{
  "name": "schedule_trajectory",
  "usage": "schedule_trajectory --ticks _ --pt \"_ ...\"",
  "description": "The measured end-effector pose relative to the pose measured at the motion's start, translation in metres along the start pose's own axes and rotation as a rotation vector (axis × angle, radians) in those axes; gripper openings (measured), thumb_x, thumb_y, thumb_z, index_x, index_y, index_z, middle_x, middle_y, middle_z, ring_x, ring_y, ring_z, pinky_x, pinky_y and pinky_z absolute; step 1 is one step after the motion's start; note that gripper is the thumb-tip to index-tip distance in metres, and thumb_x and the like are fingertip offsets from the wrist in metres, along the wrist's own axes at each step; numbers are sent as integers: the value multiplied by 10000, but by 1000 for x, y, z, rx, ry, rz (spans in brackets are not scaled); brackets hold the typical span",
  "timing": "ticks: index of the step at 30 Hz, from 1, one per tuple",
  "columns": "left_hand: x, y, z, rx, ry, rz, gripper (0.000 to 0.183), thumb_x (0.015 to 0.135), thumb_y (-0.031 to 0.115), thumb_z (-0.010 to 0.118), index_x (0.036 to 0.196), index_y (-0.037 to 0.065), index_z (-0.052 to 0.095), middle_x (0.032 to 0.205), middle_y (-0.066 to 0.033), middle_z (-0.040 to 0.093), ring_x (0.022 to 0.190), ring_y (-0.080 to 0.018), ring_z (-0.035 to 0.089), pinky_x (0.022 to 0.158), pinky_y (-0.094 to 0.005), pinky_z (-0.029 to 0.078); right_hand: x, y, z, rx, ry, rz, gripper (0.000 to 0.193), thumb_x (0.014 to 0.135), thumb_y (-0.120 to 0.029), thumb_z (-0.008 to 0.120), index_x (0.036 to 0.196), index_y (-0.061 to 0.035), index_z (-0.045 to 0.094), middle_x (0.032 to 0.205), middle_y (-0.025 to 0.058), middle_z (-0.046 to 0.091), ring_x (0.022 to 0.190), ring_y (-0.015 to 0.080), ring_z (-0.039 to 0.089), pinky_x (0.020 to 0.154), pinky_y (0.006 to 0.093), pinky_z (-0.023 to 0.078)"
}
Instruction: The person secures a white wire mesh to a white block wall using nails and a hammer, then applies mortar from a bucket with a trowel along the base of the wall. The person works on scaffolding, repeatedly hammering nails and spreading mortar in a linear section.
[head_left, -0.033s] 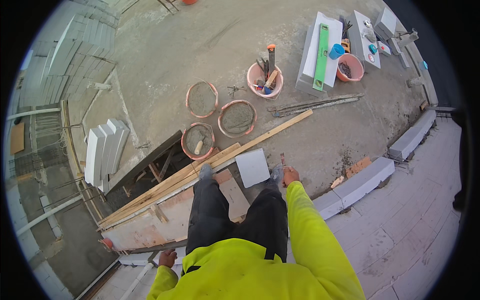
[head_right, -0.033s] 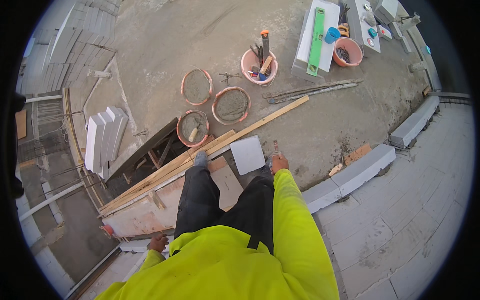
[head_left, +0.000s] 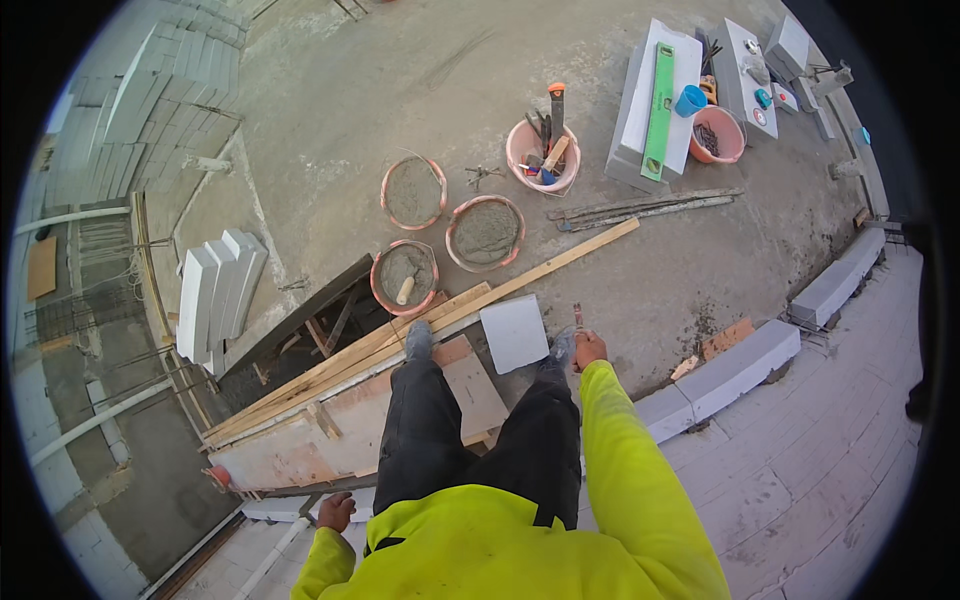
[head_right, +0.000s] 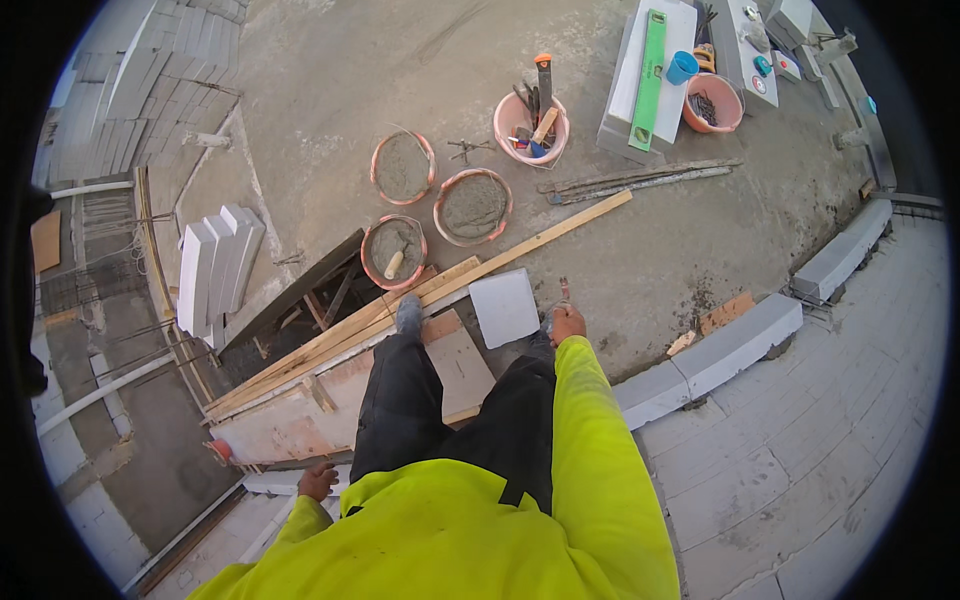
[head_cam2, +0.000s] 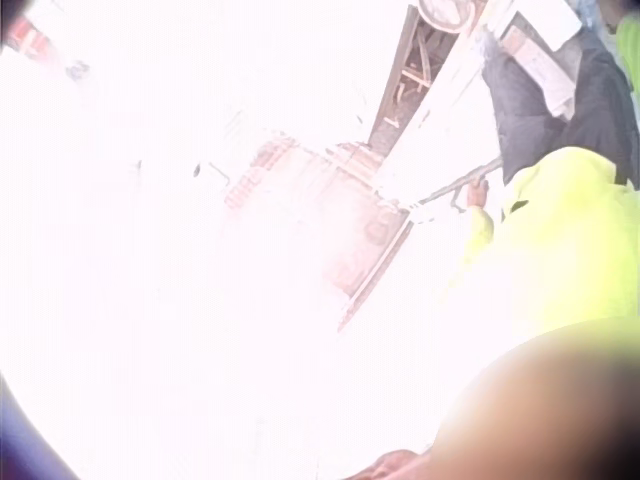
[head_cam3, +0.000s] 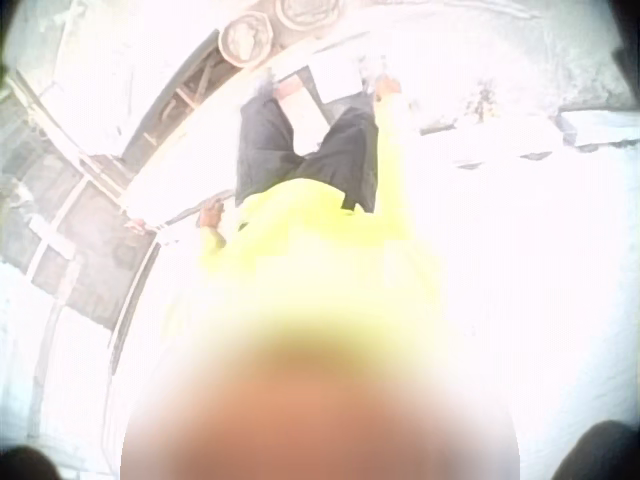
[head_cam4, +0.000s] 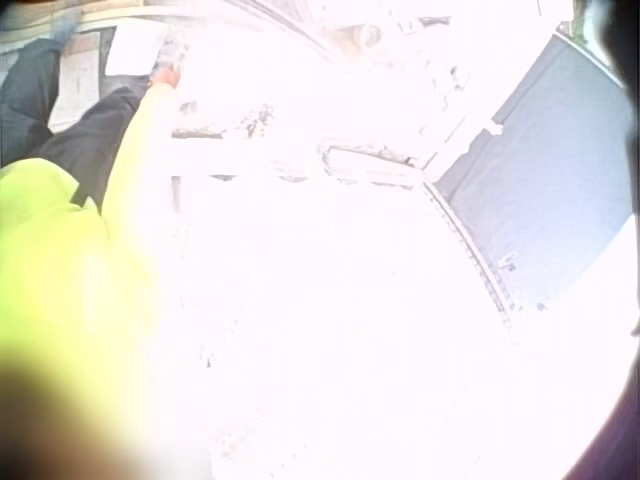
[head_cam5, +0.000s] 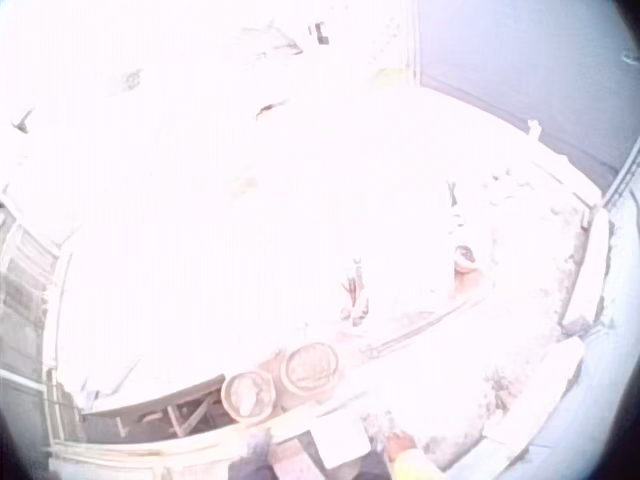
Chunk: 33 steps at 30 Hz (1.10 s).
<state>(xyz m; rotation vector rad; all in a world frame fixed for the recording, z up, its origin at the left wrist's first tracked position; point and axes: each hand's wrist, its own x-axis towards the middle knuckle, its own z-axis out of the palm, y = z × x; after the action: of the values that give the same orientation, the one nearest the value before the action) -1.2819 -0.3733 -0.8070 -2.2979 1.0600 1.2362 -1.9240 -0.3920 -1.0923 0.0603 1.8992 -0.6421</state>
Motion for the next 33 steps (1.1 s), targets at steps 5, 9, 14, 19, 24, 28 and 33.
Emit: schedule_trajectory --ticks 5,9,14,19,24,28,33 --pt "67 143 11 265 -7 254 393 885 217 600 1165 -50 665 1052 -210 722 1001 -292 703 891 -365 531 114 27 52 -295 265 -378 316 915 -263 531 1126 -96 697 946 202 705 899 405 661 836 493 521" --pt "183 267 65 249 -63 485 385 911 188 587 1211 -48 641 1155 -214 695 1075 -296 683 936 -349 521 158 56 109 -504 188 -325 321 916 -248 567 1198 -135 669 1027 226 683 993 437 633 907 493 507" --pt "338 384 182 242 -153 556 541 875 234 616 1328 -55 552 1227 -233 652 1149 -332 627 992 -388 474 134 103 190 -520 -18 -180 464 892 -182 631 1351 -151 573 1199 290 546 988 403 635 900 473 510" --pt "456 452 278 181 77 728 801 790 338 708 1398 -107 435 1401 -350 436 1325 -463 432 1108 -459 358 61 123 198 -114 -45 -196 535 901 -127 651 1404 -20 500 1263 204 548 950 261 647 851 351 534" --pt "508 464 300 -226 255 499 619 815 337 715 1239 -88 566 1212 -249 581 1105 -373 584 945 -441 468 34 104 144 298 79 -117 507 951 -150 639 1412 2 493 1352 142 548 944 145 652 772 271 558" --pt "501 438 239 -869 140 387 240 921 283 638 916 44 622 697 -1 472 562 -130 472 568 -289 451 -1 104 103 302 188 -14 445 963 -138 616 1375 4 524 1302 141 582 955 139 636 795 293 540" --pt "443 412 166 -1134 138 78 309 957 374 609 806 155 452 653 32 342 481 -131 292 592 -344 413 -56 126 62 -39 218 -103 393 916 -155 655 1275 -5 606 1237 207 621 1017 295 660 903 362 523"
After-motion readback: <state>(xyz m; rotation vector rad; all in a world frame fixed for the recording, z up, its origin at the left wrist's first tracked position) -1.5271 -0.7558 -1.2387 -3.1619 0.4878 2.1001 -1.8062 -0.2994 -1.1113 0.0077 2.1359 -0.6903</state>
